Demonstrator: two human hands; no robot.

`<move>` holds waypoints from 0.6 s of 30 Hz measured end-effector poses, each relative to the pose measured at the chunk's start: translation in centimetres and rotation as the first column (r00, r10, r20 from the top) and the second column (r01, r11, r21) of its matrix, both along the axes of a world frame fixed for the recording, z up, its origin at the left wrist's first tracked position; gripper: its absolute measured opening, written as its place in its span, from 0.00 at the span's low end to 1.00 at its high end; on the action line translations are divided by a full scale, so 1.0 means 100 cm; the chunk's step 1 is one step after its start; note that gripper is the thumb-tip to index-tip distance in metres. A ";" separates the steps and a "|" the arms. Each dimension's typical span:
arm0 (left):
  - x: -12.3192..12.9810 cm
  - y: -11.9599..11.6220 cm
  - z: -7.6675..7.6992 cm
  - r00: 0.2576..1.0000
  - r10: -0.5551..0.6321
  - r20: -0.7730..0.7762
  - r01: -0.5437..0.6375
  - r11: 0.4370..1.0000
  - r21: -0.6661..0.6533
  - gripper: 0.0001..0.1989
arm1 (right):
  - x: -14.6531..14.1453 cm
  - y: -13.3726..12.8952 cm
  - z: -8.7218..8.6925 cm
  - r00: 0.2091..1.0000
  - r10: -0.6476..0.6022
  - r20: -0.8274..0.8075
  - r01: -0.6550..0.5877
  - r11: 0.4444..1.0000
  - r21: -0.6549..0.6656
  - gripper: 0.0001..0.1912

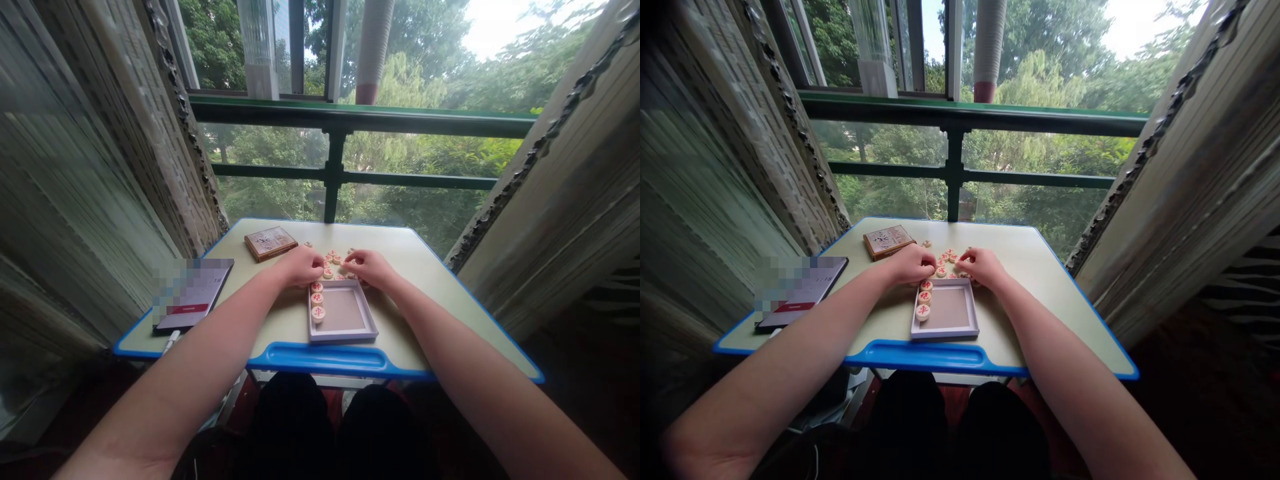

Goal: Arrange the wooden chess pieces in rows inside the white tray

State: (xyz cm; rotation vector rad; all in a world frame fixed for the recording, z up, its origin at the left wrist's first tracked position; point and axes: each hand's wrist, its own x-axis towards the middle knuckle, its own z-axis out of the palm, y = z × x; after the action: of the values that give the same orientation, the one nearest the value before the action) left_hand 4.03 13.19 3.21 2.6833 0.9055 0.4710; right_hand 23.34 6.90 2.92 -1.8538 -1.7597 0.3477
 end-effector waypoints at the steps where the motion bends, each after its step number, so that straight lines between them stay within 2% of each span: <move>1: 0.000 0.000 0.001 1.000 0.001 0.004 -0.001 1.000 -0.005 0.13 | -0.001 -0.004 0.005 1.000 -0.004 -0.002 0.004 1.000 0.019 0.14; 2: -0.001 0.000 0.001 1.000 0.002 0.008 -0.002 1.000 -0.010 0.14 | -0.001 -0.009 0.010 1.000 0.017 0.008 -0.017 0.999 0.033 0.14; 4: -0.001 -0.001 0.003 1.000 0.004 0.013 -0.004 1.000 -0.018 0.14 | -0.004 -0.023 0.024 0.977 0.212 -0.004 -0.212 0.975 -0.068 0.16; 5: -0.001 -0.001 0.003 1.000 0.006 0.013 -0.006 1.000 -0.021 0.14 | -0.006 -0.030 0.030 0.939 0.345 -0.008 -0.342 0.926 -0.162 0.17; 7: -0.001 -0.001 0.003 1.000 0.009 0.008 -0.008 0.999 -0.032 0.14 | -0.011 -0.044 0.040 0.863 0.505 0.003 -0.486 0.831 -0.272 0.16; 10: 0.000 -0.002 0.004 1.000 0.008 -0.005 -0.009 0.999 -0.051 0.13 | -0.021 -0.055 0.043 0.812 0.581 0.065 -0.533 0.781 -0.325 0.15; 15: -0.002 -0.006 0.012 0.997 0.073 -0.017 -0.074 0.997 -0.035 0.11 | -0.030 -0.054 0.033 0.796 0.595 0.110 -0.527 0.771 -0.358 0.13; 18: -0.006 -0.004 0.017 0.994 0.111 -0.021 -0.113 0.989 -0.091 0.12 | -0.029 -0.053 0.033 0.790 0.608 0.083 -0.541 0.754 -0.372 0.15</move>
State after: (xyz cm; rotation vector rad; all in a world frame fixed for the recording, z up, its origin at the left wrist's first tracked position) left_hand 3.47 12.74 4.87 2.5666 1.0601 0.4211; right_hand 20.44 1.60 6.17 -1.5347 -2.5447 0.7564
